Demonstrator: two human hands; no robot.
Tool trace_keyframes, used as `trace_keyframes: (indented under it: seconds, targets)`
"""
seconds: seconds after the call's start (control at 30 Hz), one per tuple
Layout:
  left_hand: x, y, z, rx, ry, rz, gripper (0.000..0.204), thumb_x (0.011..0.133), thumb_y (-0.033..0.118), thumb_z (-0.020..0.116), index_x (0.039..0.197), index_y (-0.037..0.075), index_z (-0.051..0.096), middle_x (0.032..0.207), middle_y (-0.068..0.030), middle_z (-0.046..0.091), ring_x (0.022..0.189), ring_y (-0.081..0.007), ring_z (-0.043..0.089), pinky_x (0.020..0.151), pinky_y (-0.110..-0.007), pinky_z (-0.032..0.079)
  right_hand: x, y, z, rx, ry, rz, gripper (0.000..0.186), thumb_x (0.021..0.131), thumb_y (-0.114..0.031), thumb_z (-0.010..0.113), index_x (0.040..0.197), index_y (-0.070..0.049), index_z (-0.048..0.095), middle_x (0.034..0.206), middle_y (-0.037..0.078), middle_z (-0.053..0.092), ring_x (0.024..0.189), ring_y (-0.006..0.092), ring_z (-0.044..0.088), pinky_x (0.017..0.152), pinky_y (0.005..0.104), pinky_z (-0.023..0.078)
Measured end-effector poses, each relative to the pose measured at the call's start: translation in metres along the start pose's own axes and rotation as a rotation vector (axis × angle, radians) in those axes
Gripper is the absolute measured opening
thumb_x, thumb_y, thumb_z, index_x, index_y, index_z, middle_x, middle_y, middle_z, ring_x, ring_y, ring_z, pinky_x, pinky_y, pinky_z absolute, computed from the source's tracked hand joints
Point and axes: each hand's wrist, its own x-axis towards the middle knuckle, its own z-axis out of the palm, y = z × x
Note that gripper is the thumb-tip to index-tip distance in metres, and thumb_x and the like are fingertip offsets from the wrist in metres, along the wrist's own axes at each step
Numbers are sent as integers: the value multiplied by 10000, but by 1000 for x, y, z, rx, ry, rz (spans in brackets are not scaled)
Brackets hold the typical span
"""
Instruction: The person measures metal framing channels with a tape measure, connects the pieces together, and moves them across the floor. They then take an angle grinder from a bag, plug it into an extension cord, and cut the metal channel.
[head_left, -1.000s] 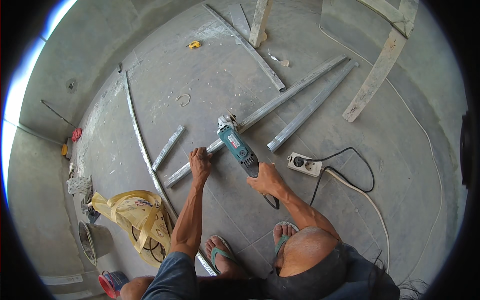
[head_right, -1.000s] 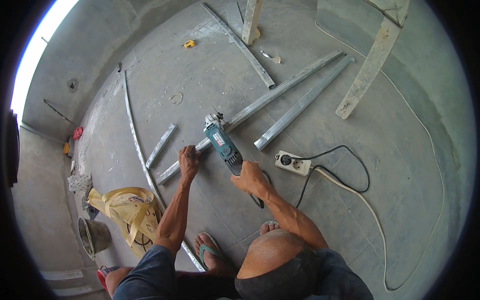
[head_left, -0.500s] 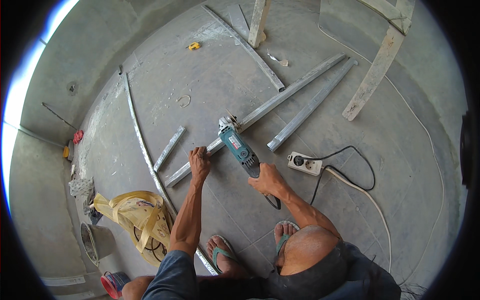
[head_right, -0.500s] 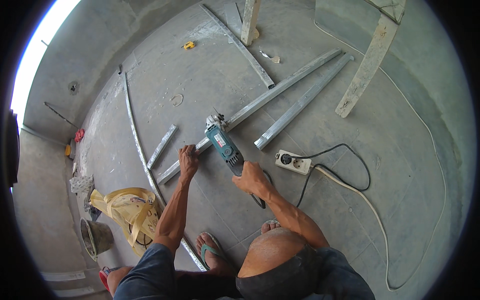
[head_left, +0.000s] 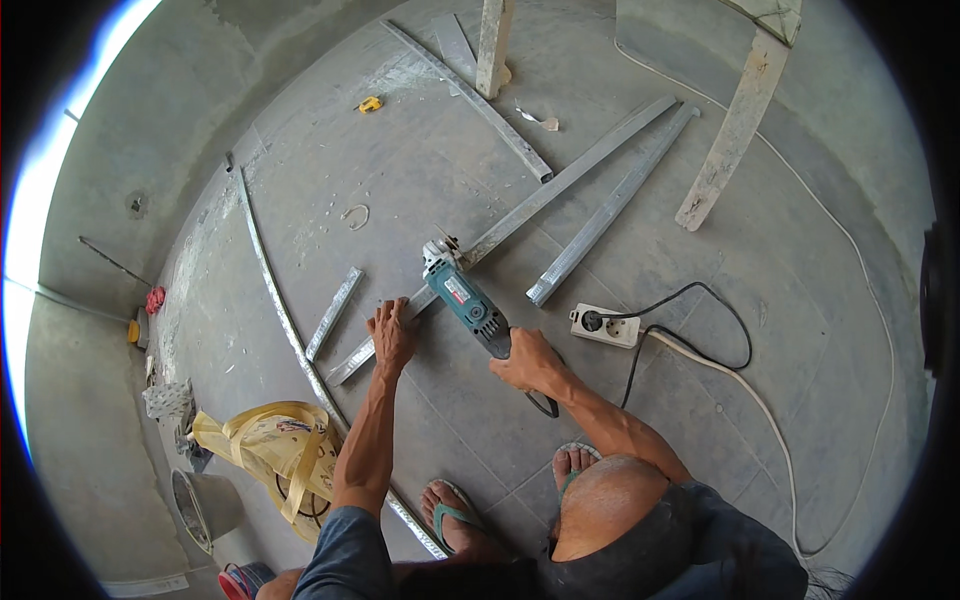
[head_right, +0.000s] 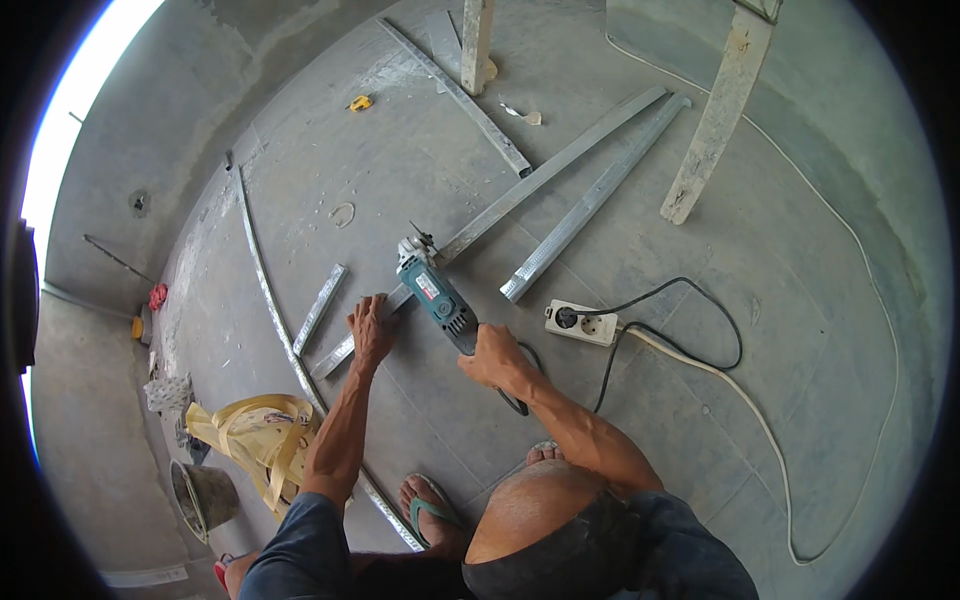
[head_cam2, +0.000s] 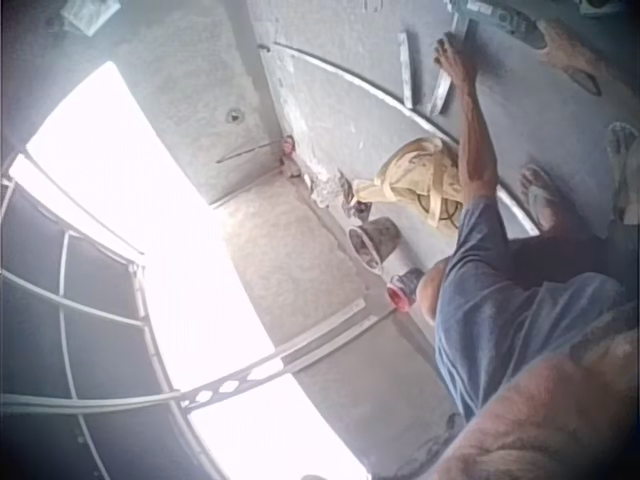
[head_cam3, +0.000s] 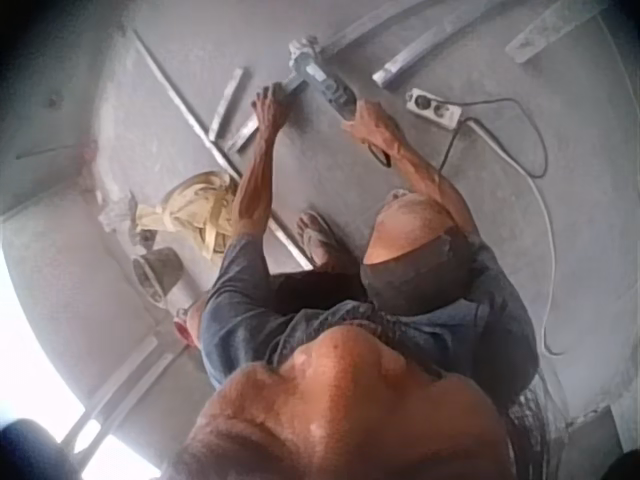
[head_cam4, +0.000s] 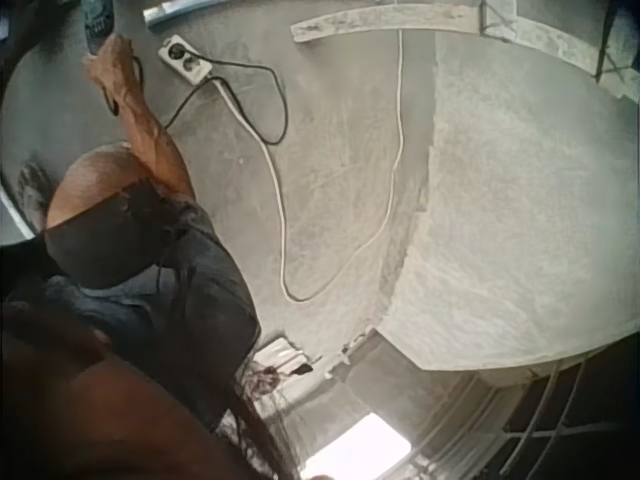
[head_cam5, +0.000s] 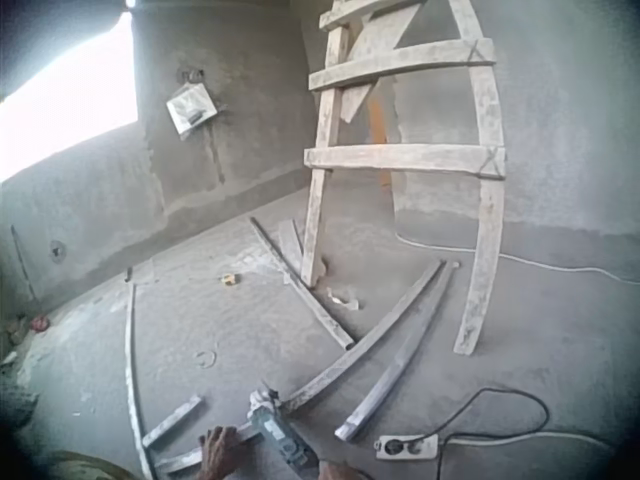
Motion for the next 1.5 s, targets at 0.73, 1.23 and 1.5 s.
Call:
trace_keyframes:
  seconds: [0.73, 1.23, 1.5]
  targets:
    - [12, -12, 0, -79, -17, 23, 444, 822, 53, 739, 1256, 58, 649, 1204, -140, 627, 1079, -369, 556, 962, -478, 431, 5, -10, 4, 35, -12, 41, 322, 777, -222, 736, 748, 75, 617, 654, 278, 670, 661, 398, 735, 642, 441, 614]
    - [16, -13, -2, -89, -43, 17, 401, 857, 63, 705, 1253, 74, 640, 1115, -130, 662, 1073, -345, 579, 950, -470, 427, 0, -11, 0, 73, -21, 41, 299, 786, -197, 714, 671, 51, 593, 571, 231, 641, 544, 339, 708, 559, 410, 598]
    - [18, -34, 9, -59, -84, 22, 485, 858, 31, 695, 1306, 66, 515, 1186, -154, 636, 1145, -354, 558, 951, -495, 401, 2, -12, 5, 100, -10, 22, 296, 789, -192, 705, 657, 48, 591, 551, 219, 634, 510, 312, 697, 523, 406, 587]
